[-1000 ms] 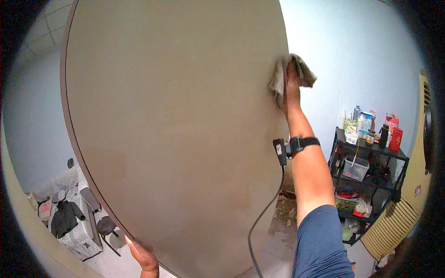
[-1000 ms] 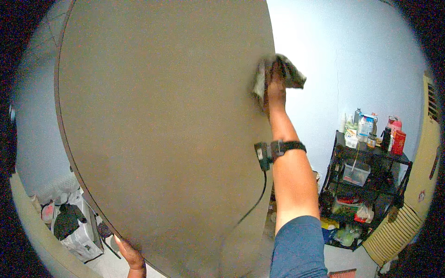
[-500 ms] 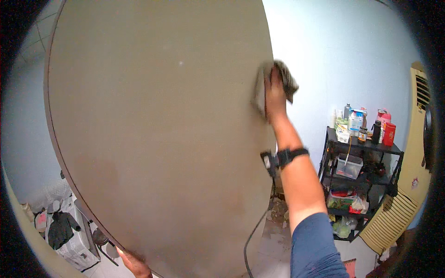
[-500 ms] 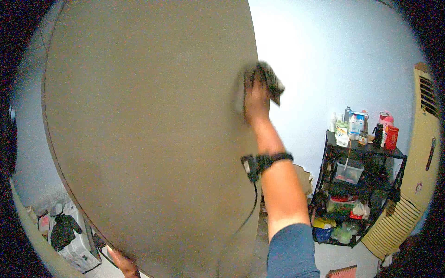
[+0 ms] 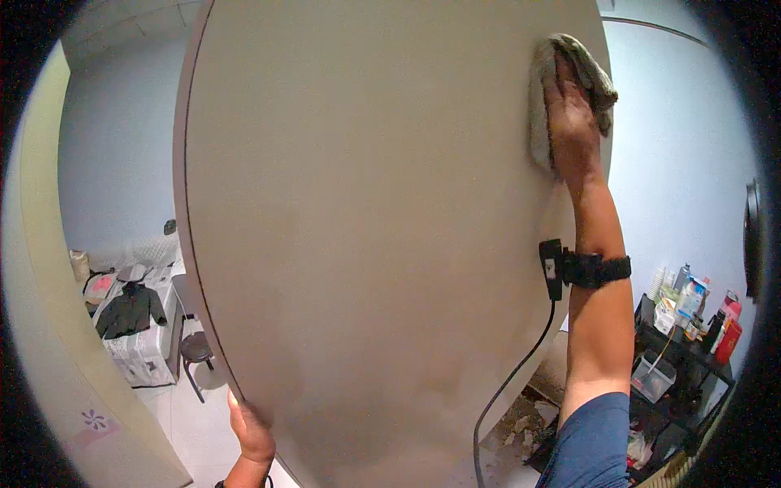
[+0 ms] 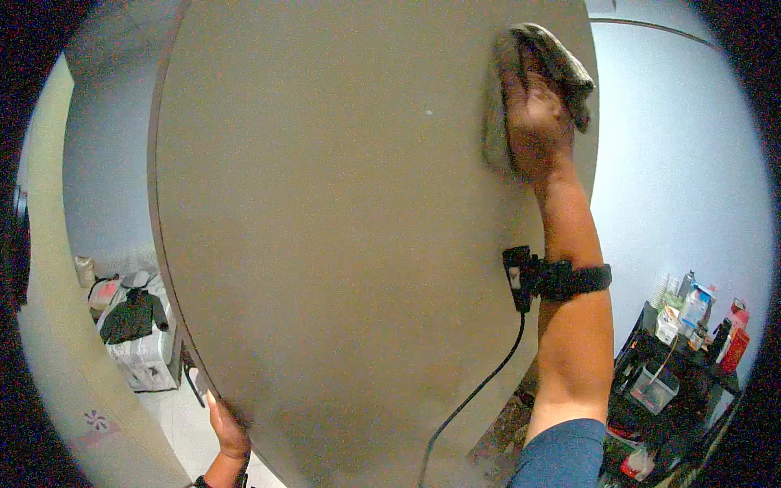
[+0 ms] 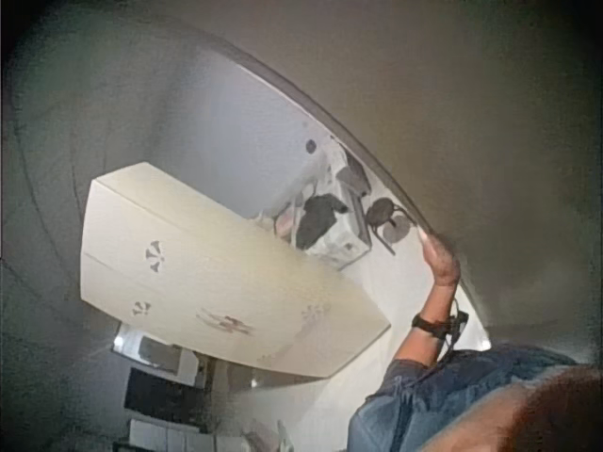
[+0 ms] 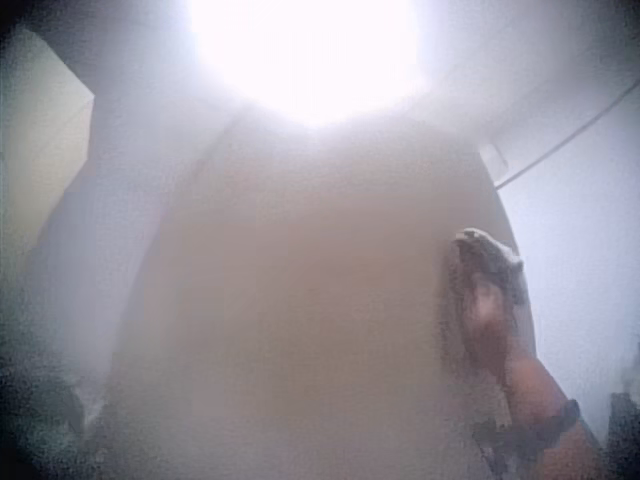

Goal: The person wipes a white closet door and the exterior of a floor-standing air conditioning unit with a cloth, periodically rinsing and wringing the cloth in a basin of soapy water.

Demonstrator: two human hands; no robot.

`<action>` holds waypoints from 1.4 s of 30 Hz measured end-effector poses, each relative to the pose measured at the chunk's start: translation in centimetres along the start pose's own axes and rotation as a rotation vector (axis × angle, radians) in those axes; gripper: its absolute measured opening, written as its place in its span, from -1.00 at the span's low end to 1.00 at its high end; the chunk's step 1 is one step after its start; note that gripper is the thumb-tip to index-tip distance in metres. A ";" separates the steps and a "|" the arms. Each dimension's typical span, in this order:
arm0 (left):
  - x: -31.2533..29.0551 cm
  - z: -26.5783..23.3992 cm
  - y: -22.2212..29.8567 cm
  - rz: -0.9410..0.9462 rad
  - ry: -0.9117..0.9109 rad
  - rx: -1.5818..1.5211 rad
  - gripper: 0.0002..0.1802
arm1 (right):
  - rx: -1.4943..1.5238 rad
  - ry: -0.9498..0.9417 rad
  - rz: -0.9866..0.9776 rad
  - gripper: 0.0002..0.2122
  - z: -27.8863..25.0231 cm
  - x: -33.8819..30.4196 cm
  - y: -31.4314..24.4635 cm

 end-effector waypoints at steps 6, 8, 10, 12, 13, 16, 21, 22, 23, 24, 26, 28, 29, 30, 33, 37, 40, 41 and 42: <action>-0.3 0.3 1.0 0.009 0.008 0.004 -0.20 | 0.015 -0.093 -0.276 -0.55 -1.9 -2.0 -16.3; -0.3 0.2 0.7 0.034 -0.007 0.038 -0.16 | 0.110 -0.235 -0.341 -0.55 -3.2 -4.1 -22.0; -0.1 0.5 0.4 0.063 0.001 0.019 -0.19 | 0.536 -0.377 -0.215 -0.54 -2.9 -9.6 -26.1; -0.1 0.1 -0.2 0.040 -0.037 0.014 -0.20 | 0.997 -0.550 0.037 -0.51 -4.7 -15.3 -28.8; -0.1 -0.4 -0.5 0.017 -0.053 0.015 -0.22 | 1.239 -0.626 0.135 -0.48 -5.8 -16.3 -29.6; -0.3 -1.1 -1.3 0.067 -0.044 0.065 -0.19 | 1.333 -0.630 0.118 -0.50 -6.4 -14.7 -29.9; -0.2 -1.0 -1.3 0.125 -0.021 0.173 -0.25 | 0.686 -0.512 -0.376 -0.46 -3.5 -8.0 -27.2; -0.3 -1.3 -1.2 0.137 -0.011 0.197 -0.26 | 0.409 -0.335 -0.513 -0.47 -2.6 -5.1 -26.6; -0.3 -1.6 -1.1 0.146 0.006 0.222 -0.27 | 0.194 -0.218 -0.565 -0.49 -1.1 -2.0 -25.6; -0.3 -1.5 -1.0 0.163 0.003 0.242 -0.28 | -0.076 -0.122 -0.585 -0.51 -0.1 1.0 -23.8; -0.3 -1.1 -0.6 0.187 -0.015 0.273 -0.30 | -0.073 -0.078 -0.468 -0.51 1.2 7.4 -18.4; -0.7 -0.8 1.4 0.177 -0.039 0.302 -0.32 | -0.050 -0.062 -0.391 -0.50 1.1 12.1 -15.0; -0.7 -0.5 2.1 0.181 -0.076 0.325 -0.33 | -0.069 -0.051 -0.306 -0.50 1.2 13.8 -13.2; -0.4 -0.8 0.4 0.162 -0.055 0.241 -0.35 | -0.068 -0.035 -0.238 -0.50 1.6 15.0 -12.2; -0.1 -0.9 0.2 0.182 -0.073 0.257 -0.38 | -0.061 -0.003 -0.173 -0.49 2.3 14.9 -12.1; 0.1 -0.4 0.8 0.212 -0.084 0.232 -0.42 | -0.121 0.048 -0.408 -0.48 2.1 9.4 -17.4; -0.2 -0.9 1.0 0.191 -0.089 0.211 -0.43 | 0.057 -0.147 -0.453 -0.47 -0.5 1.1 -26.6; -0.1 -1.2 1.0 0.187 -0.079 0.213 -0.43 | -0.028 -0.135 -0.538 -0.47 -1.3 -1.7 -29.3; -0.1 -1.2 0.9 0.197 -0.088 0.228 -0.43 | 0.229 -0.148 -0.466 -0.58 -2.2 -4.6 -30.7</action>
Point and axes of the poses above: each hand's wrist, its own x-axis towards the middle knuckle, its own z-axis out of the palm, y = z × x, the point moved 1 cm from there along x, towards the middle knuckle, and after that the axes turned 9 degrees about -z, right-handed, at the moved point
